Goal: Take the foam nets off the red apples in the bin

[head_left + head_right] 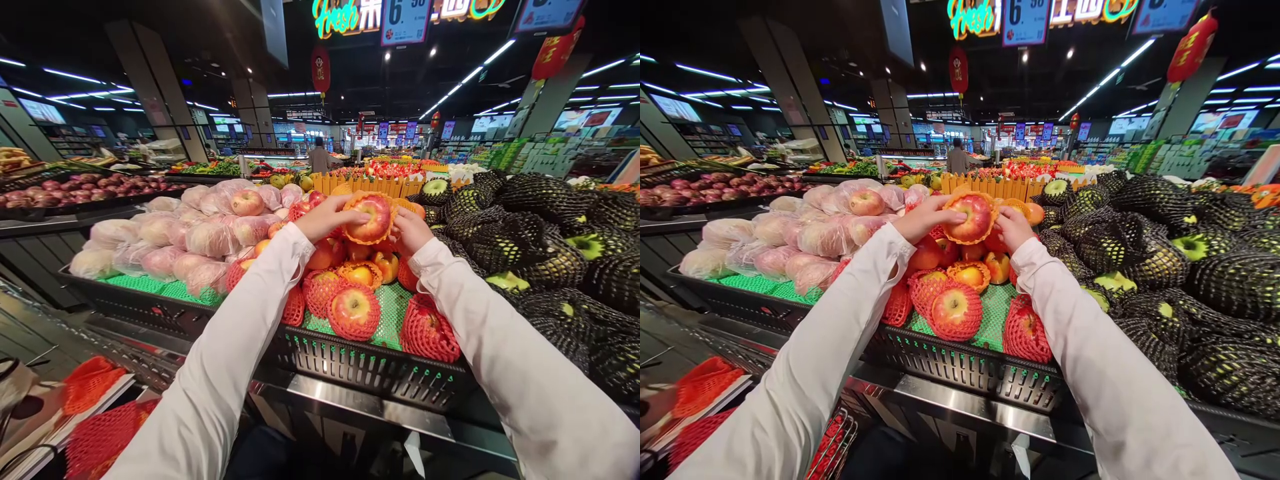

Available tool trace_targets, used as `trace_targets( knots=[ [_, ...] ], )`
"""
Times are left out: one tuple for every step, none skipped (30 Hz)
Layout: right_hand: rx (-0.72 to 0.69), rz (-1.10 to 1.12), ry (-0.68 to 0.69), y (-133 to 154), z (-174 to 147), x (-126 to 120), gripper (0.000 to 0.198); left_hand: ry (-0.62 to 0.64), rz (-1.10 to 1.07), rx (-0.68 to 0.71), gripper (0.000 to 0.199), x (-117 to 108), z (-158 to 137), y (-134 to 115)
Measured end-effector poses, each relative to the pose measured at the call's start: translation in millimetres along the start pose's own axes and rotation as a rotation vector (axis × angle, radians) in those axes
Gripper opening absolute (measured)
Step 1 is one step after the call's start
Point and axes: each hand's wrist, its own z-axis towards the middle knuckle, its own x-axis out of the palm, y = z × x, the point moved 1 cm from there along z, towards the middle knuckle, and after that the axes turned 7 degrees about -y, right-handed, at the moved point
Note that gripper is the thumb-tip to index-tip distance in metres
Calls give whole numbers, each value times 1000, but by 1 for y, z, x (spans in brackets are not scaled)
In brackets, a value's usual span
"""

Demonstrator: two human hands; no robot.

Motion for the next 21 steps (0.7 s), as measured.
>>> trace_targets(
  knots=[
    [-41,-45,-20,0,0,0,62,-9,4,-8,63,0,0,0],
    [-131,-98,-50,2,-2,-1,64,-18,3,-16,63,0,0,0],
    [-263,-162,-85,5,-5,0,66,-28,1,-24,63,0,0,1],
    [-417,-237,-110,9,-9,0,70,-37,2,-32,64,0,0,1],
    [-570,-321,-111,14,-14,2,73,-46,7,-35,65,0,1,1],
    [-703,-413,-83,19,-19,4,76,-52,13,-37,65,0,1,2],
    [-813,-511,-36,23,-24,7,77,-55,16,-34,65,0,1,2],
    [-899,-618,10,25,-29,10,80,-56,14,-30,63,0,2,3],
    [-964,-729,50,27,-33,13,84,-54,4,-30,62,0,2,3],
    [-1017,-828,82,27,-36,16,93,-52,-11,-35,60,0,2,4],
    [-1061,-907,103,27,-38,19,102,-48,-27,-42,59,0,2,4],
    [-1093,-961,115,26,-38,21,108,-42,-37,-50,58,0,2,4],
    [-1117,-989,122,24,-38,22,110,-30,-41,-53,59,0,2,5],
    [-1135,-993,127,23,-37,22,107,-12,-42,-50,60,0,2,5],
    [-1150,-977,131,22,-36,22,101,8,-40,-40,61,0,2,4],
    [-1167,-949,134,21,-35,21,94,31,-37,-27,63,1,2,4],
    [-1182,-919,140,21,-34,20,87,55,-36,-18,65,1,2,4],
    [-1196,-893,143,21,-33,20,83,76,-39,-11,66,1,2,4],
    [-1207,-878,144,21,-33,19,81,85,-51,-2,65,2,2,4],
    [-1207,-876,142,21,-33,18,80,82,-81,-3,63,2,2,4],
    [-1198,-889,139,21,-33,18,80,70,-124,-23,61,3,2,4]
  ],
)
